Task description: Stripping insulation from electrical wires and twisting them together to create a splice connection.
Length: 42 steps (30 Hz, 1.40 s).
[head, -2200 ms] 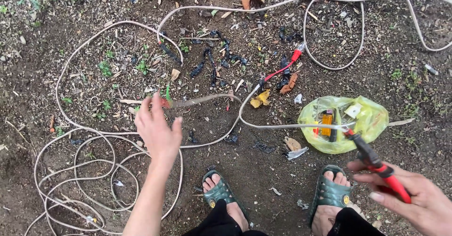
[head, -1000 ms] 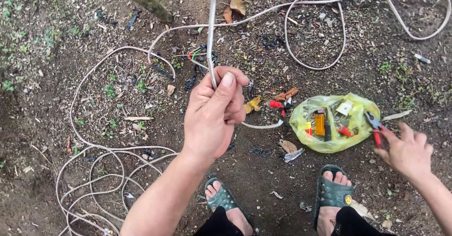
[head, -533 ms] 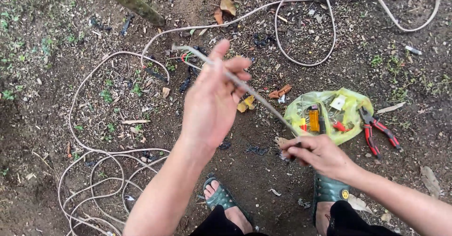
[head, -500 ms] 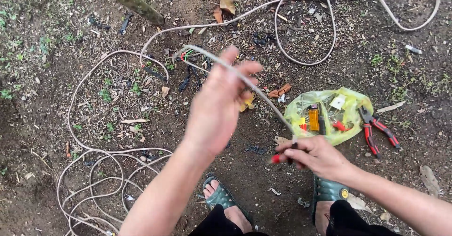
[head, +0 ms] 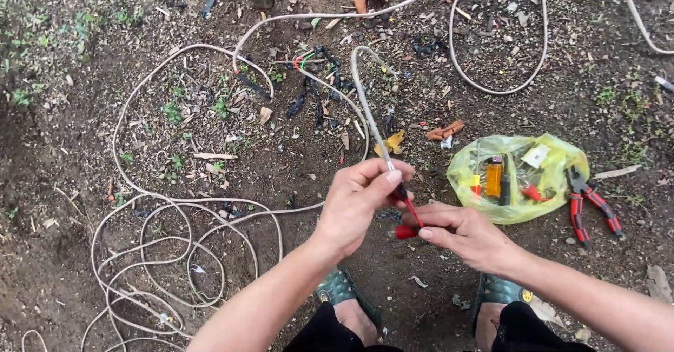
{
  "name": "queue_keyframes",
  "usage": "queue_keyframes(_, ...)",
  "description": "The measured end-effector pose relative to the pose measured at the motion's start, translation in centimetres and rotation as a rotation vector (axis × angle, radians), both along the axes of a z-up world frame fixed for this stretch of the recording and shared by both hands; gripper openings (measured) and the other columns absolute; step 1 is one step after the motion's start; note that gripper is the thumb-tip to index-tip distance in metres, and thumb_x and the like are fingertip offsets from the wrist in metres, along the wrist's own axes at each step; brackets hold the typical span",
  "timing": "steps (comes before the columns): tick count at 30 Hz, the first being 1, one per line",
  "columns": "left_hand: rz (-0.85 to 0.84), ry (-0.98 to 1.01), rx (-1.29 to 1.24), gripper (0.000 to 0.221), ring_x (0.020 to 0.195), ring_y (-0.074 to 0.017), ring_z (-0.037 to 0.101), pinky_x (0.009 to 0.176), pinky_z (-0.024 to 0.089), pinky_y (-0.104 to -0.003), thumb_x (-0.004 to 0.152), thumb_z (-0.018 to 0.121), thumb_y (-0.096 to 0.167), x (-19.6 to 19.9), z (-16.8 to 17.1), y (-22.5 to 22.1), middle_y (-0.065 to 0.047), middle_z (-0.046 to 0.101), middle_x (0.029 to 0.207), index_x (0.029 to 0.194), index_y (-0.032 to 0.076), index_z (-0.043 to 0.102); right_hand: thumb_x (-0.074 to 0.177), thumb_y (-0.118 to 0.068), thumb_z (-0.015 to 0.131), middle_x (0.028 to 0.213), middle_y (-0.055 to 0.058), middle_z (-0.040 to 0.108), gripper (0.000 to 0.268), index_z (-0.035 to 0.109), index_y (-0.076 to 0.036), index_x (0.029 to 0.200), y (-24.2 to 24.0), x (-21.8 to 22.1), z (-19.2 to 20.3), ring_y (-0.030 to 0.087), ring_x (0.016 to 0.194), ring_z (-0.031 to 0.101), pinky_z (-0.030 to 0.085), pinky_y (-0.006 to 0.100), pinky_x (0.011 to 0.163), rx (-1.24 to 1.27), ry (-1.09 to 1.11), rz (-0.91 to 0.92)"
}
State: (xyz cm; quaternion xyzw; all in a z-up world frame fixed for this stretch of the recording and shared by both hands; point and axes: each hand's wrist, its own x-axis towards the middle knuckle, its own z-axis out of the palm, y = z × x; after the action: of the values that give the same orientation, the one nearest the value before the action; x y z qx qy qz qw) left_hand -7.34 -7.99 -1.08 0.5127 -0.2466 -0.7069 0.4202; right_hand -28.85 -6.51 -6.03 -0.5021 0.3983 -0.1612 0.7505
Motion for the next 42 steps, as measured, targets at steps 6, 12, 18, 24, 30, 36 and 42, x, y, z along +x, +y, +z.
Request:
queue_keyframes(6,0.018,0.075,0.070,0.022,0.084,-0.0216,0.073,0.075,0.067,-0.034,0.100,0.062,0.004,0.4,-0.2,1.5,-0.018,0.073,0.097,0.116,-0.008,0.071,0.088,-0.009,0.073,0.122,0.018,0.078,0.035,0.078,-0.006,0.123,0.5,-1.9,-3.9,0.030,0.102,0.074,0.058,0.046,0.088,0.052,0.156,0.022)
queue_keyframes(12,-0.005,0.073,0.080,0.016,0.084,-0.0238,0.073,0.074,0.067,-0.036,0.097,0.063,-0.002,-0.4,-0.9,2.7,-0.022,0.072,0.101,0.109,-0.010,0.070,0.085,-0.013,0.074,0.113,0.011,0.081,0.030,0.082,-0.013,0.115,-0.9,-2.3,0.8,0.027,0.096,0.079,0.065,0.042,0.080,-0.172,0.267,-0.055)
queue_keyframes(18,-0.202,-0.221,-0.009,0.004,0.079,-0.0137,0.071,0.075,0.064,-0.026,0.095,0.068,0.006,-2.1,1.4,2.1,-0.008,0.076,0.094,0.096,0.005,0.072,0.077,-0.023,0.084,0.081,-0.001,0.077,0.020,0.076,-0.011,0.090,0.0,-1.2,4.2,0.009,0.069,0.072,0.057,0.023,0.067,-0.656,0.299,-0.099)
queue_keyframes(24,-0.194,-0.160,0.000,0.009,0.075,-0.0131,0.068,0.068,0.061,-0.026,0.094,0.069,0.008,-3.2,1.5,3.0,-0.010,0.076,0.096,0.088,0.004,0.065,0.086,-0.016,0.075,0.082,0.004,0.076,0.015,0.075,-0.005,0.096,0.6,-1.7,4.7,0.011,0.067,0.071,0.059,0.025,0.066,-0.686,0.249,-0.078)
queue_keyframes(30,-0.285,-0.249,-0.002,0.010,0.078,-0.0079,0.065,0.068,0.054,-0.024,0.094,0.070,0.017,-3.1,1.3,3.0,-0.005,0.077,0.100,0.088,0.009,0.066,0.094,-0.023,0.063,0.085,0.003,0.077,0.020,0.075,-0.008,0.099,0.7,-2.6,4.4,0.014,0.070,0.073,0.056,0.029,0.067,-0.613,0.246,-0.003)
queue_keyframes(36,-0.319,-0.249,-0.035,0.014,0.080,-0.0082,0.062,0.071,0.052,-0.025,0.095,0.070,0.025,-3.3,0.1,3.5,-0.001,0.072,0.096,0.093,0.011,0.066,0.091,-0.022,0.068,0.077,-0.002,0.077,0.018,0.081,-0.011,0.097,1.0,-3.2,4.0,0.007,0.065,0.069,0.052,0.023,0.063,-0.438,0.236,-0.047)
queue_keyframes(42,-0.215,-0.166,-0.016,0.013,0.088,-0.0100,0.066,0.080,0.054,-0.026,0.094,0.071,0.022,-4.0,-0.6,3.9,-0.004,0.074,0.101,0.088,0.012,0.065,0.081,-0.022,0.081,0.083,-0.002,0.081,0.018,0.078,-0.012,0.095,1.6,-3.3,3.6,0.008,0.072,0.076,0.058,0.024,0.072,-0.493,0.314,-0.047)
